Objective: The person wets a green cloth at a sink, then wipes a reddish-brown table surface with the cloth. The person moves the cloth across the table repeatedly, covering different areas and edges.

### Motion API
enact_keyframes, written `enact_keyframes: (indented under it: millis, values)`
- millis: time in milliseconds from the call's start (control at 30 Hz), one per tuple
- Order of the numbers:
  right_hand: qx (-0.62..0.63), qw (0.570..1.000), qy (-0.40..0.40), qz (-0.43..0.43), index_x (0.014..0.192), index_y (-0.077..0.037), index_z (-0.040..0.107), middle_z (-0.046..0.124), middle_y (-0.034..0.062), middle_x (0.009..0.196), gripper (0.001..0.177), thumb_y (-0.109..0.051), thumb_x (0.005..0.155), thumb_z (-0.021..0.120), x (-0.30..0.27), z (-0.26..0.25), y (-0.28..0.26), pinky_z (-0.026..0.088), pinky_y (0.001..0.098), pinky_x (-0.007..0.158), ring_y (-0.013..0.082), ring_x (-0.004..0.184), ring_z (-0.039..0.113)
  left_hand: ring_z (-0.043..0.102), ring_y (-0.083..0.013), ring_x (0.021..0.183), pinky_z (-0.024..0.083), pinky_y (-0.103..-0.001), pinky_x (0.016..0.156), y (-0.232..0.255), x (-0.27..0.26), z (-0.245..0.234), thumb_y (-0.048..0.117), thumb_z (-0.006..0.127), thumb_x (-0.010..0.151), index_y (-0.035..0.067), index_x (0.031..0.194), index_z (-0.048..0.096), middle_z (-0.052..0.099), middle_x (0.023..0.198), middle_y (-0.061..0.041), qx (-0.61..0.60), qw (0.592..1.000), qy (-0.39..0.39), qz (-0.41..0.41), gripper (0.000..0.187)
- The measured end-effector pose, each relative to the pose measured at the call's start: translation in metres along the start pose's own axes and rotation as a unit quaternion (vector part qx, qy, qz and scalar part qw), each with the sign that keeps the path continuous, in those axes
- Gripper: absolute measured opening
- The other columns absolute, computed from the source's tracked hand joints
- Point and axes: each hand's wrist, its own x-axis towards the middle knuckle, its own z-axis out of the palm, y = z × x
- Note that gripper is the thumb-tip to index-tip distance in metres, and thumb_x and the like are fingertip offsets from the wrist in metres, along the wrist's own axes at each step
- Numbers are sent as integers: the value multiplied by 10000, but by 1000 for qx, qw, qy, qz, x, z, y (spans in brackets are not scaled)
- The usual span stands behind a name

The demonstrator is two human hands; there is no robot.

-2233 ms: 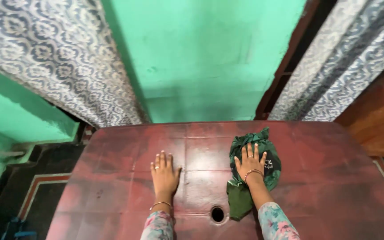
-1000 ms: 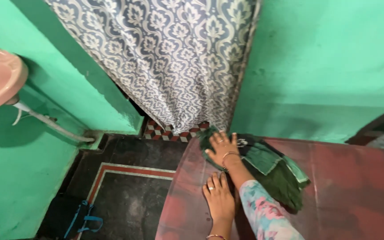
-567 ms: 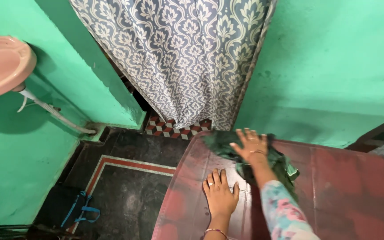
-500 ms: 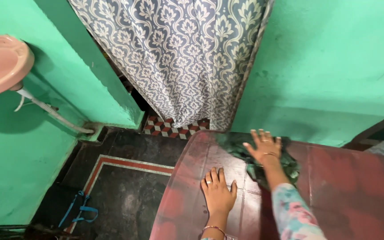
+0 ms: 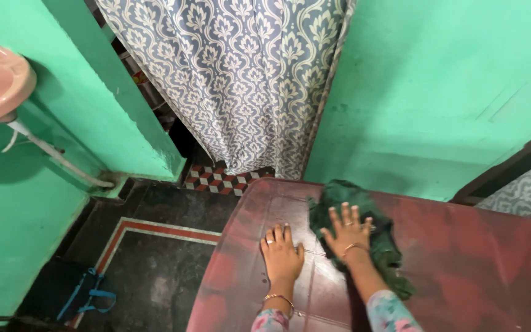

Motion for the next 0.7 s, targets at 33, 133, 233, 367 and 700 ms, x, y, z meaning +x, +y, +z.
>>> enact_keyframes:
  millis: [33,133,233,367,700]
  values:
    - [-4,1000,1,-1,1634,-328,118,27,63,1727,805,-712,963,343,-11,-7,-6,66,660,1201,308,1579,10,398,-372,1328,283,-550,1102,-5,2,12,437,600,877,74,1428,497,481,1446,-152,-3,1000,1,-2,668]
    - [4,998,-21,-64,1626,-332,151,23,69,1721,774,-672,973,391,-51,-26,-25,53,653,1212,317,1579,4,452,-346,1333,336,-512,1126,-22,-2,35,294,612,868,102,1409,557,523,1422,-127,-15,997,75,29,577]
    - [22,991,-46,-124,1621,-343,186,15,69,1722,747,-629,979,439,-87,-36,-28,45,630,1231,319,1582,0,440,-346,1387,325,-494,1185,-37,-8,38,242,592,894,106,1436,558,507,1469,-112,-77,996,38,32,560]
    - [40,981,-47,-186,1618,-340,197,19,69,1717,753,-604,972,480,-121,-20,-24,35,618,1238,312,1579,-5,314,-356,1480,212,-537,1200,-55,-41,15,313,603,937,181,1467,526,371,1596,-149,-59,996,10,69,551]
    - [33,948,-85,-306,1615,-335,230,6,65,1725,794,-639,935,505,-195,-22,-47,-12,702,1202,330,1581,-41,251,-270,1499,159,-584,1194,-73,-168,-75,460,574,927,325,1527,458,302,1667,-55,51,988,-38,-141,626]
